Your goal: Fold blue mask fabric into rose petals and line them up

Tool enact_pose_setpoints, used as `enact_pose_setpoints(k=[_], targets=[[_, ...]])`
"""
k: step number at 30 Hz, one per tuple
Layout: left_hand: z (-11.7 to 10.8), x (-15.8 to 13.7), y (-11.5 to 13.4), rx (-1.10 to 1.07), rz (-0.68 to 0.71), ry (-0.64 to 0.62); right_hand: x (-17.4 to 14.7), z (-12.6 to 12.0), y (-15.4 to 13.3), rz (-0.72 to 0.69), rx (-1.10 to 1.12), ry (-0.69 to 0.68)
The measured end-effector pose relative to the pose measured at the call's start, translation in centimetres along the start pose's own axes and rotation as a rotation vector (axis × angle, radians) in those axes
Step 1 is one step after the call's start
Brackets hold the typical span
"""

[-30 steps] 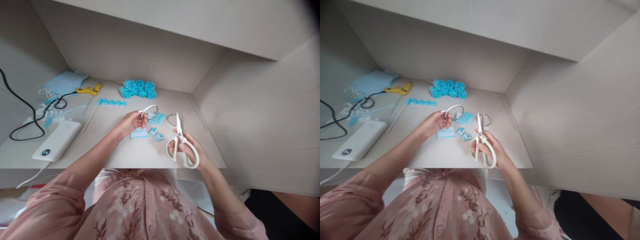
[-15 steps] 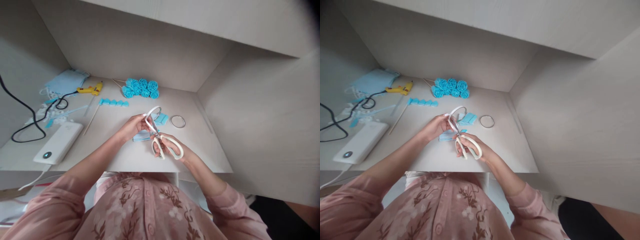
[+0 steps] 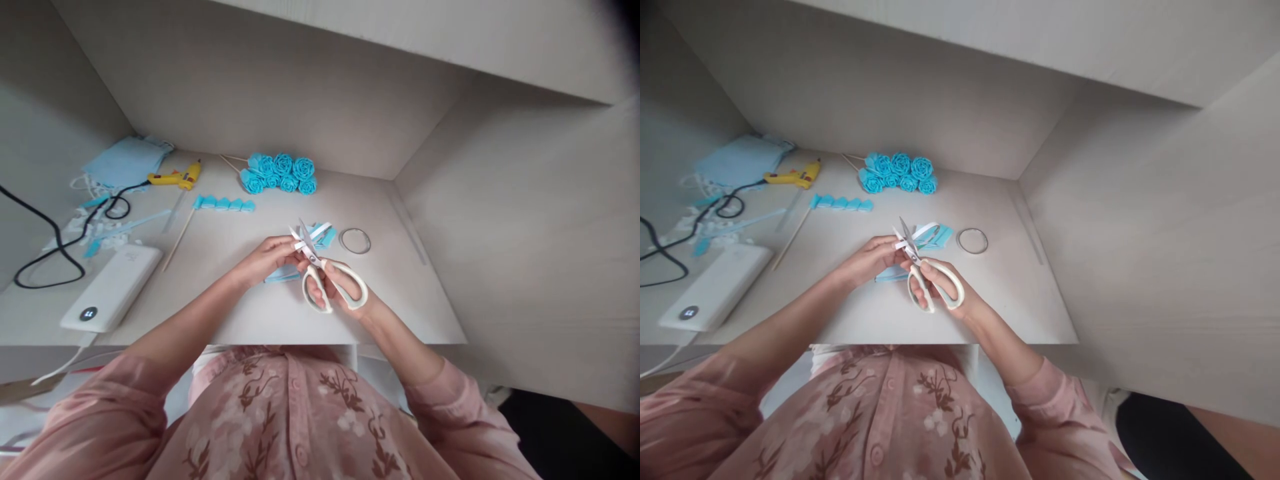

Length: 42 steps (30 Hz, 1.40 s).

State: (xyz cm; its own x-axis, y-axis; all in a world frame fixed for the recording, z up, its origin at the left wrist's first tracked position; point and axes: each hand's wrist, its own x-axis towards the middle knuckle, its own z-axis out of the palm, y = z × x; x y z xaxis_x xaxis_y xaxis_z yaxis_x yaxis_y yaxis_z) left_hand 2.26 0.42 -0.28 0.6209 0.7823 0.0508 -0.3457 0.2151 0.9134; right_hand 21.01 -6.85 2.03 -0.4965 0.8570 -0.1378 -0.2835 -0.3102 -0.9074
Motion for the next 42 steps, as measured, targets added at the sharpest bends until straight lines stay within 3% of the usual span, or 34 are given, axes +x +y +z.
enact_pose_setpoints(k=[7, 14, 17, 20, 24, 31, 35, 42], targets=[[0.2, -0.4, 1.0, -0.046, 0.03, -0.103, -0.4, 0.4, -0.3, 0.071, 0.194, 0.033], [0.0, -0.6, 0.8, 0.217, 0.049, 0.037, -0.6, 1.0, -0.4, 0.084, 0.183, 0.025], [0.1, -0.5, 0.6, 0.235, 0.057, 0.095, -0.6, 1.6, -0.1, 0.054, 0.095, 0.071], [0.2, -0.3, 0.7, 0.284, 0.019, 0.148, -0.6, 2.6, 0.2, 0.024, -0.142, 0.113], [0.3, 0.0, 0.6, 0.321, 0.032, 0.174, -1.0, 3.8, 0.2, -0.068, -0.455, 0.055], [-0.2, 0.1, 0.8, 0.103, 0.042, 0.202, -2.1, 1.0, 0.9, -0.043, -0.186, -0.14], [-0.1, 0.1, 0.9, 0.026, 0.013, 0.145, -2.4, -0.2, 1.4, -0.061, -0.11, -0.126], [-0.1, 0.1, 0.4, -0.012, -0.047, 0.02, -2.3, -0.1, 1.0, 0.016, -0.067, -0.114]])
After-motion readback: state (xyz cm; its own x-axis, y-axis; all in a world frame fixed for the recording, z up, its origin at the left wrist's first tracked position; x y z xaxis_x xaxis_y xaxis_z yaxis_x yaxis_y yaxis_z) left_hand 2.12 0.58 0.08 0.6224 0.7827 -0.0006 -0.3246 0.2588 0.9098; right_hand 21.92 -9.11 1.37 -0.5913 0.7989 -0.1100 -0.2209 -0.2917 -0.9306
